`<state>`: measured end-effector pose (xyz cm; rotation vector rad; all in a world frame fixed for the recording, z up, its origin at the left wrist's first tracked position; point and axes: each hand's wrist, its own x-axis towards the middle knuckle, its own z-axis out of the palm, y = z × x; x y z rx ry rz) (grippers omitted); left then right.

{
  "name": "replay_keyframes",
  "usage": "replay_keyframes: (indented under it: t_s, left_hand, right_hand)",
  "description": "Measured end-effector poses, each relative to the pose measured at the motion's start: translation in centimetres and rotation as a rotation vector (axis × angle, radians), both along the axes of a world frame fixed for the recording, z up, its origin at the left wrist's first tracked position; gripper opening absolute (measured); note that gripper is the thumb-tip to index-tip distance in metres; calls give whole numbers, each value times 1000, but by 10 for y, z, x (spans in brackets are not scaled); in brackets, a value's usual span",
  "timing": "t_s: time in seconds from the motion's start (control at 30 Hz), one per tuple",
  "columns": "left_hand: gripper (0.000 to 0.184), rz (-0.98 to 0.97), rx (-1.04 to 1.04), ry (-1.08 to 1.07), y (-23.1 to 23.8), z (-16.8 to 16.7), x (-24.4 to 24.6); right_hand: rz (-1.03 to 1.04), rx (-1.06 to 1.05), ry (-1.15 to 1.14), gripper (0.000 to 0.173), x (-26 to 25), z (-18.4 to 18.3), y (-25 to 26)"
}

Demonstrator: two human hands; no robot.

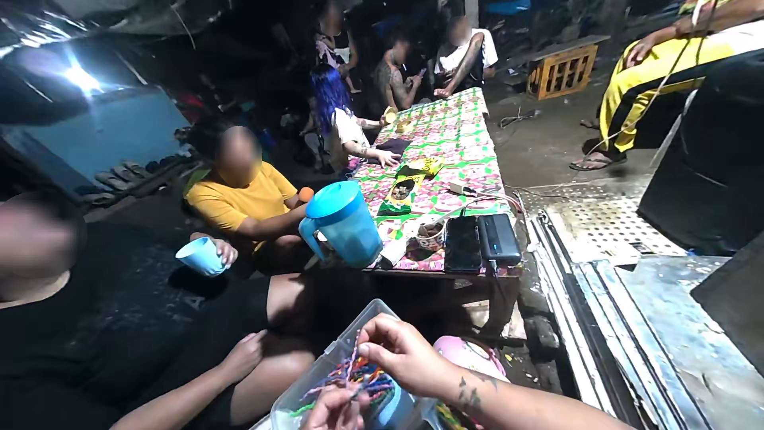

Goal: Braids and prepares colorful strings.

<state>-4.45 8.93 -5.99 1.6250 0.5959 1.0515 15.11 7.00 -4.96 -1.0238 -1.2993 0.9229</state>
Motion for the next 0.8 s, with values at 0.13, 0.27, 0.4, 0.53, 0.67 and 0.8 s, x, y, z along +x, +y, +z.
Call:
replay_keyframes:
  t_s: [0.13,0.27,0.4,0.53,0.67,0.8]
  left_hand:
    - [21,88,8,-242,1,0,12]
    - [28,116,-63,-287,-2,-1,22]
    - [28,139,79,-216,-3,-3,36]
    - [8,239,448,64,-3,-6,43]
    - [9,244,443,70,-5,-7,46]
    - [4,249,437,40,0,-11,41]
  right_hand:
    - [399,-75,-118,35,0,0,-9]
    - [426,-62,-117,30,5,1,-14]
    - [231,-103,-149,19,14,0,-17]
    - [126,-131,-168,12,21,-3,-19]
    - [93,-146,-159,18,22,-5,-19]
    - [158,-35,-262,19,19,-8,-19]
